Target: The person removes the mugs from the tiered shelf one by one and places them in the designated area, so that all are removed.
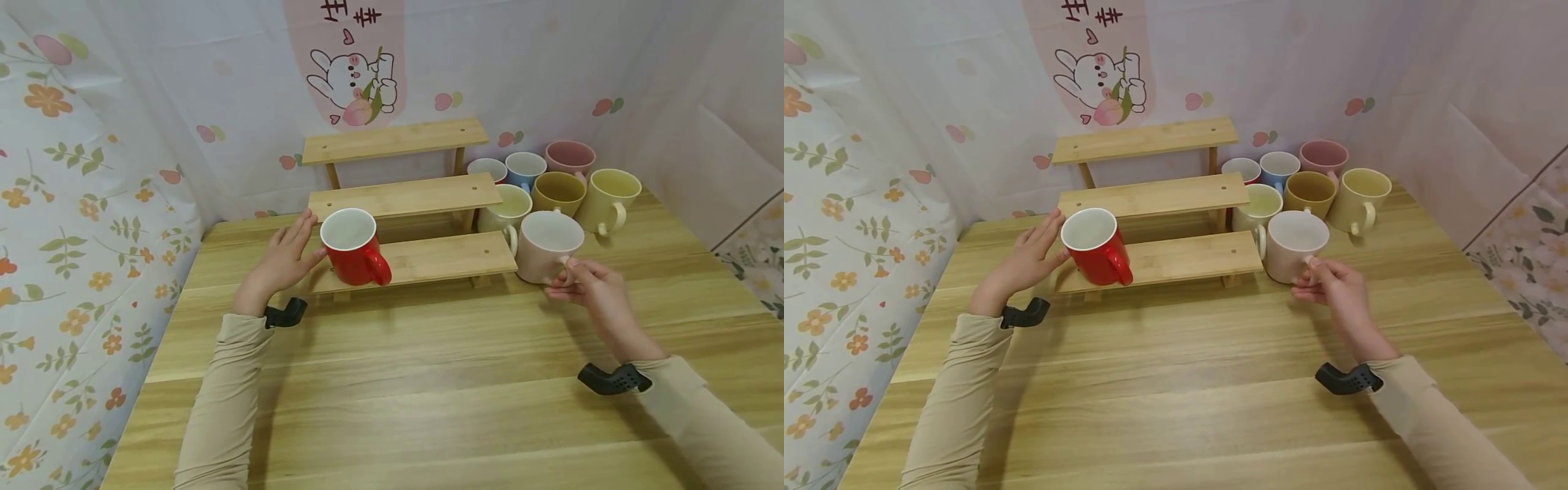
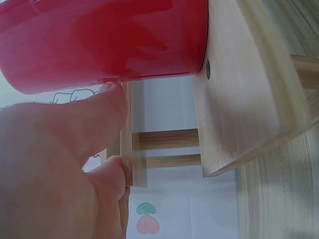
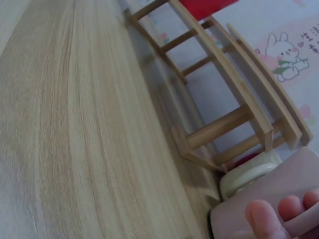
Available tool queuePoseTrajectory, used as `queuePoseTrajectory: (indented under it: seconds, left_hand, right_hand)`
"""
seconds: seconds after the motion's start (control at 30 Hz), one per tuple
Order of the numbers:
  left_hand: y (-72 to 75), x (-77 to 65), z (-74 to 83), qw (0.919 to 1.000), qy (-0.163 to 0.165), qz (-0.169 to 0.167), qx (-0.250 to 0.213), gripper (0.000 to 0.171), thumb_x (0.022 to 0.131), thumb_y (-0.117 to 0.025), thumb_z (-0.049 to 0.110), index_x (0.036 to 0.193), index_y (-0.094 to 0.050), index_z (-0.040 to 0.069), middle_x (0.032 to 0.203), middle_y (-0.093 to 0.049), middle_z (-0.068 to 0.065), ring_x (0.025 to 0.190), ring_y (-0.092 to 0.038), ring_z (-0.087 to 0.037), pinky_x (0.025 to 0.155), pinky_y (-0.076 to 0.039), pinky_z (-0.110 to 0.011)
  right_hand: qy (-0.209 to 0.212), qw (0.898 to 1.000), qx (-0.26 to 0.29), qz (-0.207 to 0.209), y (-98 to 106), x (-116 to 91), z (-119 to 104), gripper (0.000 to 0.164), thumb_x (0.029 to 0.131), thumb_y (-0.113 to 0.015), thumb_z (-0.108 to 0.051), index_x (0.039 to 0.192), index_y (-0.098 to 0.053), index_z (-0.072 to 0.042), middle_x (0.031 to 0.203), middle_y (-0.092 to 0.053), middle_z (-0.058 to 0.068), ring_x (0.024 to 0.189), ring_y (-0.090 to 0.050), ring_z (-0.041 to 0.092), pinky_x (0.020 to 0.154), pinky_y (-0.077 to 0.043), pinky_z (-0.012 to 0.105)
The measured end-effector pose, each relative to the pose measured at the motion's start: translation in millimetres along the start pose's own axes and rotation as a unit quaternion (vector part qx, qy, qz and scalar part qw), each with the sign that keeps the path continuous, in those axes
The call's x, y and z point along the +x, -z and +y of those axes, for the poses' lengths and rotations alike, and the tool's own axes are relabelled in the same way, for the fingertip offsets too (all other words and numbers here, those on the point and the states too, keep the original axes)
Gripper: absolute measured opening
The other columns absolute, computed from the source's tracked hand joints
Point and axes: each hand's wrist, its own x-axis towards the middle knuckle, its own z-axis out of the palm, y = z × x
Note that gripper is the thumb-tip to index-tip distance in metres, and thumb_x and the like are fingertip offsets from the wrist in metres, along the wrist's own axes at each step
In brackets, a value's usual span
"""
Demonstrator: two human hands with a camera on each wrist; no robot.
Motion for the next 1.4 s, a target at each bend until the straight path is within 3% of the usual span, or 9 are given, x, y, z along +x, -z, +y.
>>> queuePoseTrajectory:
  seconds: [0.47, 0.67, 0.93, 1.1, 1.23, 1.4]
  left_hand:
    - [4.7, -2.0, 1.8, 1.0, -0.002, -0.001, -0.004, 0.07, 0.102, -0.045, 0.03, 0.152, -0.009, -0.001, 0.161, 0.002, -0.016, 0.147, -0.004, -0.037, 0.117, 0.002, -0.056]
    - [3.9, -1.6, 2.1, 1.0, -0.002, 0.002, 0.003, 0.07, 0.101, -0.046, 0.029, 0.152, -0.009, -0.002, 0.161, 0.001, -0.017, 0.147, -0.005, -0.036, 0.118, 0.002, -0.054]
    - [2.9, 0.8, 3.3, 0.9999, -0.005, 0.009, 0.01, 0.07, 0.101, -0.046, 0.029, 0.152, -0.009, -0.003, 0.161, 0.001, -0.017, 0.147, -0.007, -0.036, 0.118, 0.003, -0.053]
    - [2.1, 1.4, 4.0, 0.9999, -0.002, 0.003, 0.01, 0.07, 0.101, -0.045, 0.029, 0.152, -0.008, -0.002, 0.161, 0.002, -0.016, 0.147, -0.007, -0.036, 0.118, 0.003, -0.053]
    - [1.1, 1.3, 3.8, 1.0, 0.002, -0.001, 0.008, 0.07, 0.102, -0.045, 0.03, 0.152, -0.007, -0.001, 0.161, 0.002, -0.016, 0.147, -0.006, -0.036, 0.118, 0.003, -0.053]
    - [-0.3, 0.9, 2.9, 0.9999, 0.002, 0.001, 0.011, 0.07, 0.101, -0.046, 0.029, 0.152, -0.008, -0.003, 0.161, 0.002, -0.017, 0.147, -0.007, -0.037, 0.118, 0.001, -0.054]
  right_hand:
    - [-0.011, 0.997, -0.033, 0.069, -24, 1, -4, 0.029, 0.096, -0.058, -0.02, 0.08, -0.063, 0.003, 0.073, -0.07, 0.005, 0.066, -0.072, 0.014, 0.064, -0.058, 0.027]
    - [0.001, 0.997, -0.036, 0.075, -27, 4, -3, 0.03, 0.097, -0.057, -0.021, 0.08, -0.063, 0.003, 0.072, -0.07, 0.004, 0.066, -0.072, 0.013, 0.064, -0.058, 0.027]
    - [-0.01, 0.997, -0.049, 0.056, -22, 6, -5, 0.03, 0.097, -0.057, -0.021, 0.077, -0.065, -0.001, 0.073, -0.072, 0.002, 0.065, -0.072, 0.014, 0.061, -0.058, 0.027]
    - [-0.018, 0.996, -0.08, 0.044, -11, 5, -8, 0.018, 0.096, -0.058, -0.022, 0.086, -0.065, -0.008, 0.08, -0.071, -0.006, 0.064, -0.071, 0.012, 0.06, -0.057, 0.025]
    - [0.004, 0.99, -0.123, 0.072, -4, 1, -13, 0.012, 0.096, -0.057, -0.022, 0.093, -0.062, -0.011, 0.081, -0.068, -0.012, 0.06, -0.07, 0.008, 0.057, -0.056, 0.021]
    - [0.029, 0.982, -0.144, 0.119, -6, -3, -22, 0.012, 0.095, -0.059, -0.019, 0.088, -0.064, -0.012, 0.074, -0.069, -0.01, 0.056, -0.069, 0.007, 0.055, -0.056, 0.019]
